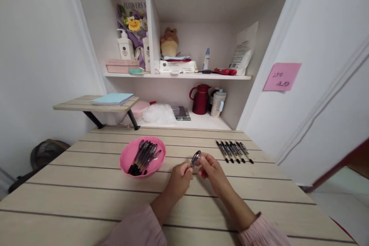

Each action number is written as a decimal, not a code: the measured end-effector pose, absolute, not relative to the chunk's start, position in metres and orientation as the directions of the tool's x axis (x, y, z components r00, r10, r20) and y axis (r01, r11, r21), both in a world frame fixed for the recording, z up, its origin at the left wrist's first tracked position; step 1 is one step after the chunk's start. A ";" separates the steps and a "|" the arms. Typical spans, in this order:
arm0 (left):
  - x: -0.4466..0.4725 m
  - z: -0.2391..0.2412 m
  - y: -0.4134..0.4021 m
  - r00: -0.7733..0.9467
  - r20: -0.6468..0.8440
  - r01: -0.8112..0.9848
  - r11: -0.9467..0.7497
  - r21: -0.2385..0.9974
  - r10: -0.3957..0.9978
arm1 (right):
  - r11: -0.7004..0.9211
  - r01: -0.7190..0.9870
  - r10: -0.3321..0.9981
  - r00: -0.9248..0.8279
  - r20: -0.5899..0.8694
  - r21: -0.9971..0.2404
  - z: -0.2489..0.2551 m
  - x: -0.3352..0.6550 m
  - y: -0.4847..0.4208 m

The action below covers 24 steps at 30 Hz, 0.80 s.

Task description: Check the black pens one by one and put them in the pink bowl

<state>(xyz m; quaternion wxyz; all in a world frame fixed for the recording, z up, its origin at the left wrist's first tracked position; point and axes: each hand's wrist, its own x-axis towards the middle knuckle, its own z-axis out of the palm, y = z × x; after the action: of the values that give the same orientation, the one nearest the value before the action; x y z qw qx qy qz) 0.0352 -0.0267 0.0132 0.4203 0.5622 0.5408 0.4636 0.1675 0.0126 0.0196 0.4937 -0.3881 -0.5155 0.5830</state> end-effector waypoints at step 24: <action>-0.112 0.053 -0.020 -0.501 0.241 0.865 0.474 0.162 0.831 | -0.016 0.012 0.985 -0.171 -0.017 -1.000 -0.009 0.161 0.017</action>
<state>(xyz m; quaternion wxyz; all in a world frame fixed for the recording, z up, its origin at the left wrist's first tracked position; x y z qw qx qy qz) -0.1121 -0.0205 0.0530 -0.0642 0.4955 0.8562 0.1317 0.1612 0.0167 -0.0094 0.4484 -0.4622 -0.5395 0.5424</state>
